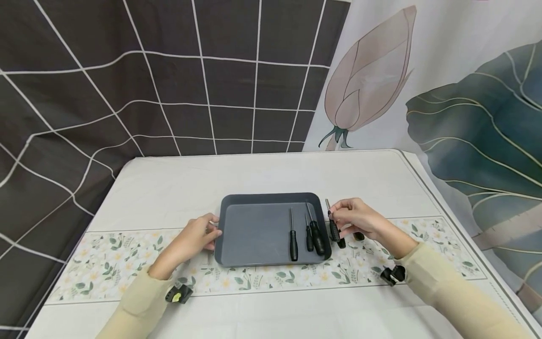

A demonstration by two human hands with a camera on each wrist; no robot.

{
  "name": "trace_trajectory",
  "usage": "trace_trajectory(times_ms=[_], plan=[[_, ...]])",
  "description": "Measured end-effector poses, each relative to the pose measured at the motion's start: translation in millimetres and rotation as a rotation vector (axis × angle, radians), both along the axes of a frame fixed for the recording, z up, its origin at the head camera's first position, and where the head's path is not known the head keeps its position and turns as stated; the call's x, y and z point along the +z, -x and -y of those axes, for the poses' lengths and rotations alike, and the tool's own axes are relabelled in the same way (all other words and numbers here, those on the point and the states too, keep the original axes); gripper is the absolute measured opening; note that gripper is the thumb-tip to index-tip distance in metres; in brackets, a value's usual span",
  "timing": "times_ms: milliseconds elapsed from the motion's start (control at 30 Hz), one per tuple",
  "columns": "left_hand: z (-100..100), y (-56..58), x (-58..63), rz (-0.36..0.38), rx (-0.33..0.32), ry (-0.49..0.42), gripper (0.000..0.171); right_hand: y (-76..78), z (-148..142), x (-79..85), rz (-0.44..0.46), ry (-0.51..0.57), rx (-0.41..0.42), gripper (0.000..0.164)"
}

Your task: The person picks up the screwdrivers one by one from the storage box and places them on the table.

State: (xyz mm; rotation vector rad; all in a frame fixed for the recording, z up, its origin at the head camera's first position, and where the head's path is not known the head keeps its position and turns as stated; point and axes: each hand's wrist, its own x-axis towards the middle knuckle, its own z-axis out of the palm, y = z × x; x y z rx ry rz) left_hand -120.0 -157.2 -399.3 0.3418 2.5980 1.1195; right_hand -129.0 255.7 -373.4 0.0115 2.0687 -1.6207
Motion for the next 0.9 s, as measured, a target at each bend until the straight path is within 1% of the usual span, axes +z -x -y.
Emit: trace_trajectory(times_ms=[100, 333, 667, 900], plan=[[0.1, -0.1, -0.1, -0.004, -0.002, -0.003, 0.038, -0.1, -4.0, -1.9, 0.008, -0.005, -0.008, 0.034], [0.7, 0.0, -1.4, 0.003, 0.003, -0.014, 0.038, -2.2, -14.6, -4.4, -0.004, -0.021, -0.032, 0.033], [0.2, -0.8, -1.4, -0.002, 0.01, -0.002, 0.039, -3.8, -32.2, 0.2, -0.014, -0.057, -0.072, 0.031], [0.2, -1.6, -1.2, -0.003, 0.007, -0.007, 0.039, -4.0, -43.1, 2.0, -0.015, -0.033, -0.072, 0.027]])
